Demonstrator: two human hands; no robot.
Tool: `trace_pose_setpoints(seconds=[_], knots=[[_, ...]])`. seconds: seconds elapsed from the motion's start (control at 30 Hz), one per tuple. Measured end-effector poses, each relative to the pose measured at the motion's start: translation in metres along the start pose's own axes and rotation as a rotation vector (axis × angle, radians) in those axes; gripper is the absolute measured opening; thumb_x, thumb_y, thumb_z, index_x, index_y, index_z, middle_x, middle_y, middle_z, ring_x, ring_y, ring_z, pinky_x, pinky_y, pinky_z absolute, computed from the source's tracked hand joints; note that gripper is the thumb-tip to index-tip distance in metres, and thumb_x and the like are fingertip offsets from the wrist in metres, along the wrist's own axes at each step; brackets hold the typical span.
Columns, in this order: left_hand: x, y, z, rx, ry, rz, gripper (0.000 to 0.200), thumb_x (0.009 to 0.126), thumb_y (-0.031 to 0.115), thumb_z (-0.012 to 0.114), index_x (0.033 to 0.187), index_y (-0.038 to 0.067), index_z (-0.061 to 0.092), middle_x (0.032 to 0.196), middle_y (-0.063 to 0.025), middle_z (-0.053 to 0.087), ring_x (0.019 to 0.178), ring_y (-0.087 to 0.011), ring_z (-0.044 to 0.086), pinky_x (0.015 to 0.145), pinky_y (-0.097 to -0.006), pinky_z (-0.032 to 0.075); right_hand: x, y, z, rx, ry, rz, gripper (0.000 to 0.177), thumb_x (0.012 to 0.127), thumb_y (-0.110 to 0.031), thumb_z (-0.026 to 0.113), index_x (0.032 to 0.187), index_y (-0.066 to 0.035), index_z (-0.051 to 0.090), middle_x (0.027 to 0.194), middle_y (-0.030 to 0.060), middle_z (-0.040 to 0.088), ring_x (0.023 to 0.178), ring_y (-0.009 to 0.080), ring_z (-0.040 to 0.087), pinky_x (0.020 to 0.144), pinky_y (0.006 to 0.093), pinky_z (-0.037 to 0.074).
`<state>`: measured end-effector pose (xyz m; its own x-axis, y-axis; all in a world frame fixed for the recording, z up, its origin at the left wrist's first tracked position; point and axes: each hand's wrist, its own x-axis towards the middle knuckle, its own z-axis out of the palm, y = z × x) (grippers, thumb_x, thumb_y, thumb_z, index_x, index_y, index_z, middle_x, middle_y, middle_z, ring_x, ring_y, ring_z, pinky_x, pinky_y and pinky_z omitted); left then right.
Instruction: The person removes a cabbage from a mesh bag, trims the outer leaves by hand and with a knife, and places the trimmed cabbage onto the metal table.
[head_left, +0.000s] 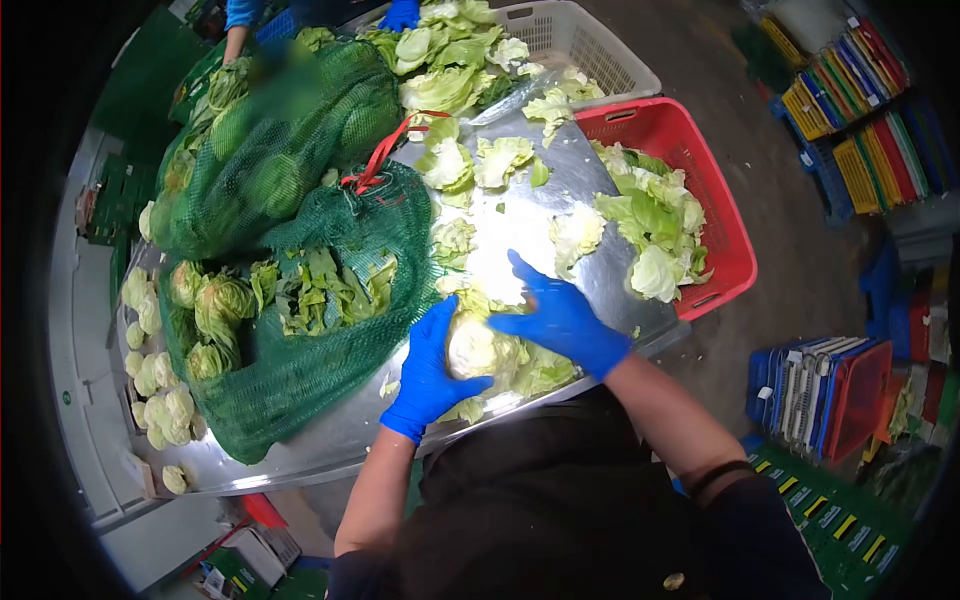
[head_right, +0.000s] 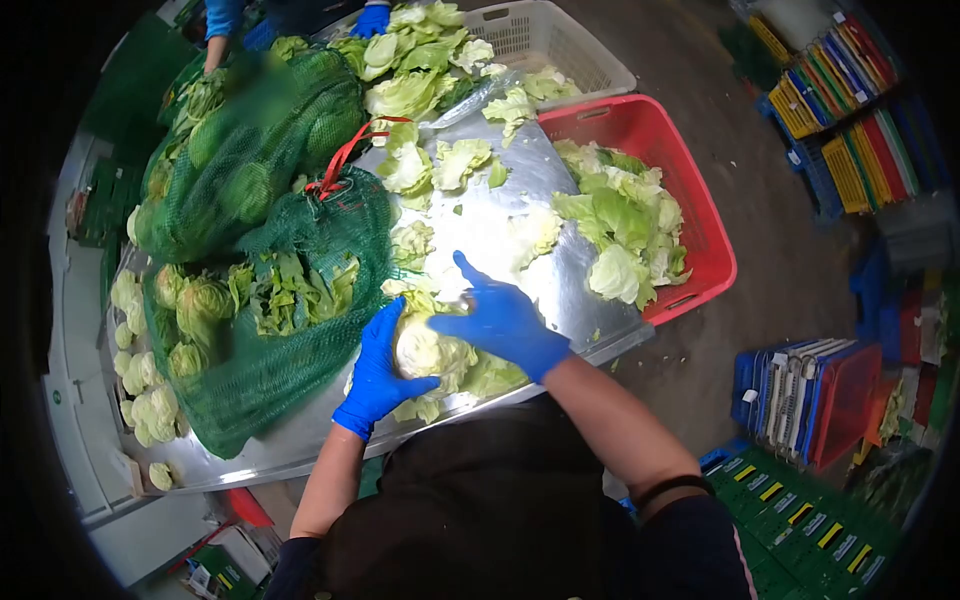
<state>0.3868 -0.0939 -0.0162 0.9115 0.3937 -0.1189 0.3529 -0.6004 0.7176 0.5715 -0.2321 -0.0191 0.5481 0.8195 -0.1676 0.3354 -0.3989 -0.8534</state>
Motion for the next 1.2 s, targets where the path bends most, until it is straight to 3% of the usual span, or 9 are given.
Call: trace_pose_setpoints(seconds=[0.07, 0.23, 0.37, 0.4, 0.53, 0.7, 0.9, 1.03, 1.2], knots=[[-0.004, -0.005, -0.001, -0.036, -0.007, 0.004, 0.113, 0.053, 0.032, 0.088, 0.145, 0.004, 0.027, 0.142, -0.0192, 0.036, 0.129, -0.0353, 0.036, 0.110, -0.0422, 0.028, 0.015, 0.007, 0.035, -0.040, 0.024, -0.073, 0.048, 0.075, -0.040, 0.073, 0.108, -0.006, 0.065, 0.075, 0.0153, 0.064, 0.068, 0.0298, 0.063, 0.065, 0.0374, 0.050], [-0.029, -0.017, -0.015, -0.064, -0.045, -0.018, 0.120, 0.052, 0.029, 0.089, 0.148, 0.002, 0.020, 0.148, -0.0179, 0.029, 0.133, -0.0338, 0.034, 0.112, -0.0405, 0.026, 0.032, 0.070, 0.027, -0.210, 0.217, 0.133, 0.021, 0.076, -0.026, 0.067, 0.076, -0.005, 0.062, 0.069, 0.0161, 0.063, 0.067, 0.0366, 0.063, 0.058, 0.0439, 0.049], [-0.031, -0.010, -0.006, -0.145, -0.016, -0.050, 0.121, 0.055, 0.029, 0.089, 0.148, 0.002, 0.016, 0.149, -0.0195, 0.027, 0.134, -0.0325, 0.033, 0.112, -0.0398, 0.026, 0.003, 0.021, 0.011, -0.122, 0.200, -0.001, 0.052, 0.077, -0.034, 0.073, 0.123, -0.014, 0.060, 0.064, 0.0118, 0.058, 0.056, 0.0240, 0.057, 0.055, 0.0374, 0.047], [-0.025, -0.003, -0.001, -0.227, 0.021, -0.107, 0.120, 0.056, 0.030, 0.089, 0.148, 0.001, 0.017, 0.148, -0.0201, 0.027, 0.134, -0.0317, 0.033, 0.112, -0.0395, 0.026, 0.000, 0.015, 0.011, -0.048, -0.016, 0.063, 0.072, 0.076, -0.038, 0.075, 0.139, -0.019, 0.046, 0.064, 0.0101, 0.053, 0.054, 0.0164, 0.049, 0.055, 0.0340, 0.045], [-0.008, 0.009, 0.018, -0.178, 0.242, -0.131, 0.112, 0.056, 0.039, 0.089, 0.142, -0.002, 0.029, 0.137, -0.0213, 0.040, 0.126, -0.0335, 0.042, 0.108, -0.0415, 0.033, 0.002, 0.017, 0.023, 0.603, -0.351, 0.417, 0.044, 0.087, -0.029, 0.069, 0.126, -0.012, 0.060, 0.076, -0.0031, 0.059, 0.050, 0.0055, 0.039, 0.046, 0.0233, 0.036], [-0.016, -0.004, 0.019, -0.303, 0.228, -0.112, 0.112, 0.056, 0.038, 0.090, 0.142, -0.001, 0.029, 0.137, -0.0201, 0.041, 0.125, -0.0321, 0.043, 0.106, -0.0423, 0.035, 0.010, 0.046, 0.029, 0.184, -0.437, 0.225, 0.044, 0.091, -0.044, 0.058, 0.122, -0.015, 0.063, 0.112, 0.0088, 0.066, 0.105, 0.0158, 0.060, 0.094, 0.0309, 0.044], [-0.021, -0.006, 0.022, 0.103, 0.181, -0.084, 0.118, 0.056, 0.042, 0.088, 0.143, -0.004, 0.023, 0.139, -0.0245, 0.034, 0.130, -0.0367, 0.035, 0.109, -0.0430, 0.030, 0.014, 0.035, 0.017, 0.311, -0.504, 0.185, 0.047, 0.085, -0.041, 0.068, 0.125, -0.017, 0.060, 0.090, 0.0007, 0.068, 0.052, 0.0072, 0.043, 0.049, 0.0245, 0.041], [-0.008, 0.007, 0.026, 0.071, 0.187, -0.182, 0.120, 0.054, 0.041, 0.088, 0.144, -0.004, 0.022, 0.133, -0.0259, 0.037, 0.122, -0.0382, 0.041, 0.104, -0.0451, 0.035, 0.023, 0.042, 0.019, 0.371, -0.495, 0.177, 0.040, 0.085, -0.033, 0.070, 0.121, -0.018, 0.063, 0.083, -0.0035, 0.064, 0.053, 0.0076, 0.043, 0.051, 0.0248, 0.041], [-0.018, -0.005, 0.024, -0.008, 0.212, -0.151, 0.121, 0.053, 0.041, 0.088, 0.144, -0.003, 0.022, 0.131, -0.0248, 0.039, 0.120, -0.0380, 0.042, 0.102, -0.0457, 0.036, 0.021, 0.058, 0.049, 0.039, -0.176, -0.323, 0.028, 0.087, -0.032, 0.064, 0.108, -0.015, 0.066, 0.088, 0.0072, 0.069, 0.066, 0.0269, 0.064, 0.063, 0.0392, 0.051]])
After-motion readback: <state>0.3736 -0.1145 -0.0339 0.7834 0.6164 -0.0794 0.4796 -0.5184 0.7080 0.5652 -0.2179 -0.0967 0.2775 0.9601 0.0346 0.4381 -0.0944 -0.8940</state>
